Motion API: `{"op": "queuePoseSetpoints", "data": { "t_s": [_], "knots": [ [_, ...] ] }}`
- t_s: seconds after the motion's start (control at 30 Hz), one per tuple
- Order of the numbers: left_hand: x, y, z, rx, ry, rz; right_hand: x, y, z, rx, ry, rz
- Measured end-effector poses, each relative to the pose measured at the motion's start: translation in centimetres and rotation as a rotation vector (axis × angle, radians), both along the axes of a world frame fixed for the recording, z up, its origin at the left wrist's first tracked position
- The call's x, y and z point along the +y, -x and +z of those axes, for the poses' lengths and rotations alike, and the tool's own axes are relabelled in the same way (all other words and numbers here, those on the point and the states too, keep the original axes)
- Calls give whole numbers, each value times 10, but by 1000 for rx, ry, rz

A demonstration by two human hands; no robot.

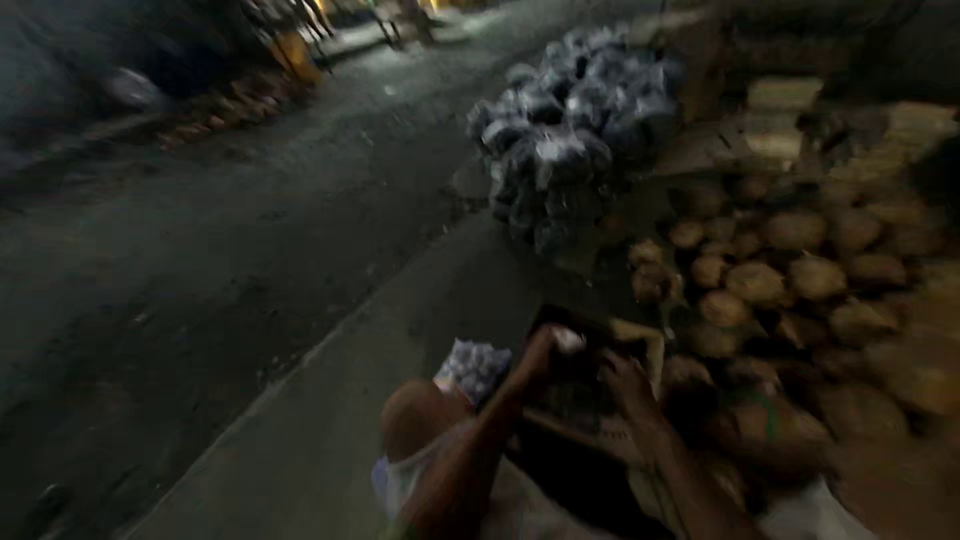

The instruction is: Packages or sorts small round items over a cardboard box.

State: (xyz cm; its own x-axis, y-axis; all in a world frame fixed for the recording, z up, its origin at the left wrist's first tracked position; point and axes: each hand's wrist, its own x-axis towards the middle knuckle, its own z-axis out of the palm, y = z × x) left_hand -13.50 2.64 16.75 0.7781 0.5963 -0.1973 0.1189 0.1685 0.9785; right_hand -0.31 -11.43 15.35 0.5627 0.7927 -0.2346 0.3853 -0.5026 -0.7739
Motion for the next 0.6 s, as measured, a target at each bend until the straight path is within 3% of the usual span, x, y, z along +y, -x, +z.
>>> {"op": "queuePoseSetpoints", "data": {
  "t_s": [0.1,0.2,0.33,0.5,0.6],
  "knots": [
    [-1,3,-5,102,165,10,-7,-4,-7,220,-66,-8],
    [-10,-1,-14,164,176,-85,-5,6,-5,490,-317,-28],
    [-20,-1,-25,138,358,-63,-4,17,-11,592,-539,-12],
    [-16,1,-18,132,390,-135,-7,15,-9,810,-573,-100],
    [-19,-1,-22,131,492,-106,-7,12,-5,714,-584,-121]
  ]
}}
